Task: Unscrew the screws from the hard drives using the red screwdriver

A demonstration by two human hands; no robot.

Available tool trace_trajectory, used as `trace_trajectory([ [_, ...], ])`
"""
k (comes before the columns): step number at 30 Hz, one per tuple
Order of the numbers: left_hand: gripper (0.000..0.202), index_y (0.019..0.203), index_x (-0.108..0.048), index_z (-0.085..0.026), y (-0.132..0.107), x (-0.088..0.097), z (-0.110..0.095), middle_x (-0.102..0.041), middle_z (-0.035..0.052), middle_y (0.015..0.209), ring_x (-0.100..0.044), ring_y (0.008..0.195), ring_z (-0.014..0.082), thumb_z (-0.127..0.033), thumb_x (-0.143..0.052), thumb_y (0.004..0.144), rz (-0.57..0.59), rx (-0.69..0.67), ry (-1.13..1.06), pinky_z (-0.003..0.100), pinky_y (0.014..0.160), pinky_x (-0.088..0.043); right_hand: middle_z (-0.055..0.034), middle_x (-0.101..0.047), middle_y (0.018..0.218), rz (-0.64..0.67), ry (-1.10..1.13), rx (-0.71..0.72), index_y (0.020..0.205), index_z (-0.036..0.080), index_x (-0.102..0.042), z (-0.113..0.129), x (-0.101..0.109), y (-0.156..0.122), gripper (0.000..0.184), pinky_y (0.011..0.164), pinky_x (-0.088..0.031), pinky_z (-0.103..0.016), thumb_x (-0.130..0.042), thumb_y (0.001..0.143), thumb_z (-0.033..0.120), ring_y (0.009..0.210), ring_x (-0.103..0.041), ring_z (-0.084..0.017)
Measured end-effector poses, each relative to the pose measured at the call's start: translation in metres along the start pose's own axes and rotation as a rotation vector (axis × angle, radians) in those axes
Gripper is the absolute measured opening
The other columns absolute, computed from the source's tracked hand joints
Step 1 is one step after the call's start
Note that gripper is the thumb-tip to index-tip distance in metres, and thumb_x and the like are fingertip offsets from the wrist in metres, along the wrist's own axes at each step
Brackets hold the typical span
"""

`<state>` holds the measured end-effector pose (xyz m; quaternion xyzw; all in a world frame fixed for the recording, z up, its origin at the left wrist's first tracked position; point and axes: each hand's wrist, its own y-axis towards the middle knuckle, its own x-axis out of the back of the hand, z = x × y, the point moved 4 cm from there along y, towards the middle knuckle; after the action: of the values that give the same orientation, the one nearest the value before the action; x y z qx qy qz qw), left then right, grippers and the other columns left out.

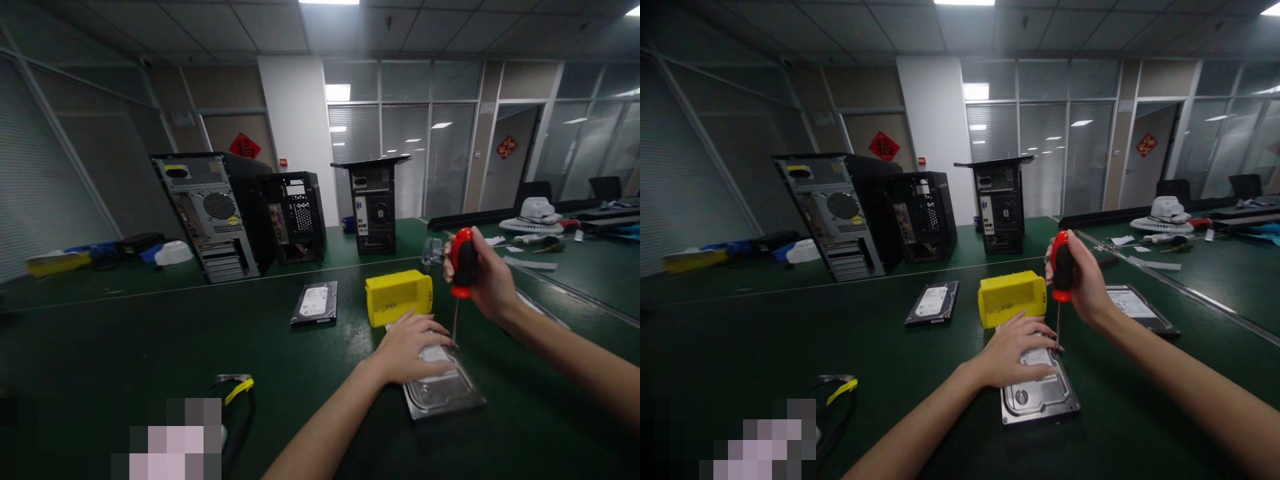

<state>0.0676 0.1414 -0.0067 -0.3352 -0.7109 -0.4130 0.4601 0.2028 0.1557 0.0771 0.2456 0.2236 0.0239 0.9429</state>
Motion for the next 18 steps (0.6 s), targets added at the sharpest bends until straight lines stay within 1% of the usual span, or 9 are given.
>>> trace_trajectory([
  [2,0.035,0.11,-0.055,-0.032,0.0,0.0,0.0,-0.052,-0.0019,0.12,-0.038,0.12,0.021,-0.047,-0.05,0.079,0.006,0.001,-0.011,0.044,0.104,-0.019,0.0007,-0.052,0.066,0.024,0.058,-0.046,0.08,0.019,-0.054,-0.002,0.002,0.003,0.037,0.04,-0.039,-0.02,-0.041,0.08,0.054,0.047,-0.048,-0.008],
  [4,0.036,0.111,-0.055,-0.031,0.001,-0.001,0.001,-0.051,-0.001,0.12,-0.038,0.119,0.0206,-0.047,-0.049,0.079,0.014,-0.001,-0.027,0.043,0.104,-0.019,0.0013,-0.049,0.059,0.044,0.086,-0.071,0.079,0.019,-0.054,-0.004,0.003,0.005,0.044,0.035,-0.035,-0.02,-0.037,0.079,0.059,0.042,-0.044,-0.008],
  [6,0.037,0.111,-0.055,-0.03,0.001,0.0,0.001,-0.051,-0.0004,0.12,-0.038,0.119,0.0201,-0.048,-0.049,0.079,0.025,-0.006,-0.041,0.042,0.104,-0.02,0.0024,-0.045,0.051,0.072,0.061,-0.086,0.073,0.019,-0.053,-0.006,0.002,0.005,0.048,0.032,-0.03,-0.019,-0.035,0.077,0.063,0.037,-0.039,-0.008],
  [8,0.037,0.11,-0.055,-0.029,0.003,0.001,0.001,-0.052,-0.0002,0.12,-0.039,0.118,0.02,-0.049,-0.049,0.079,0.032,-0.005,-0.059,0.041,0.102,-0.022,0.0033,-0.042,0.045,0.087,0.0,-0.083,0.066,0.018,-0.051,-0.006,0.001,0.005,0.046,0.032,-0.029,-0.019,-0.039,0.077,0.061,0.035,-0.036,-0.007],
  [9,0.037,0.109,-0.056,-0.029,0.003,0.002,0.001,-0.052,0.0,0.119,-0.04,0.117,0.0201,-0.049,-0.05,0.078,0.033,-0.003,-0.07,0.04,0.101,-0.024,0.0031,-0.042,0.045,0.083,-0.021,-0.074,0.065,0.018,-0.051,-0.005,0.0,0.005,0.043,0.033,-0.03,-0.019,-0.042,0.077,0.059,0.036,-0.038,-0.007],
  [11,0.038,0.107,-0.057,-0.028,0.005,0.003,0.001,-0.054,0.0002,0.117,-0.043,0.114,0.0202,-0.05,-0.05,0.077,0.041,-0.002,-0.096,0.039,0.099,-0.027,0.0017,-0.049,0.053,0.05,-0.009,-0.043,0.071,0.018,-0.054,-0.003,0.0,0.005,0.039,0.038,-0.037,-0.02,-0.046,0.077,0.056,0.041,-0.044,-0.008],
  [13,0.038,0.105,-0.059,-0.027,0.008,0.004,0.001,-0.056,0.0,0.115,-0.044,0.112,0.0205,-0.051,-0.052,0.076,0.054,-0.006,-0.122,0.038,0.098,-0.027,0.0001,-0.053,0.062,0.038,0.045,-0.035,0.078,0.019,-0.056,-0.001,0.0,0.006,0.043,0.042,-0.041,-0.021,-0.044,0.075,0.06,0.046,-0.049,-0.009],
  [15,0.036,0.103,-0.06,-0.026,0.01,0.004,0.001,-0.058,-0.0006,0.114,-0.043,0.114,0.0209,-0.049,-0.054,0.076,0.063,-0.011,-0.149,0.038,0.098,-0.026,0.0003,-0.053,0.062,0.053,0.076,-0.037,0.082,0.019,-0.056,0.0,-0.002,0.008,0.049,0.04,-0.04,-0.022,-0.04,0.074,0.064,0.044,-0.047,-0.009],
  [18,0.028,0.098,-0.061,-0.025,0.014,0.004,0.004,-0.061,-0.0004,0.109,-0.046,0.112,0.0188,-0.043,-0.052,0.079,0.068,-0.013,-0.189,0.038,0.1,-0.022,0.0033,-0.048,0.052,0.057,0.03,-0.018,0.08,0.019,-0.054,0.0,-0.004,0.009,0.048,0.034,-0.034,-0.02,-0.04,0.074,0.065,0.036,-0.039,-0.007],
])
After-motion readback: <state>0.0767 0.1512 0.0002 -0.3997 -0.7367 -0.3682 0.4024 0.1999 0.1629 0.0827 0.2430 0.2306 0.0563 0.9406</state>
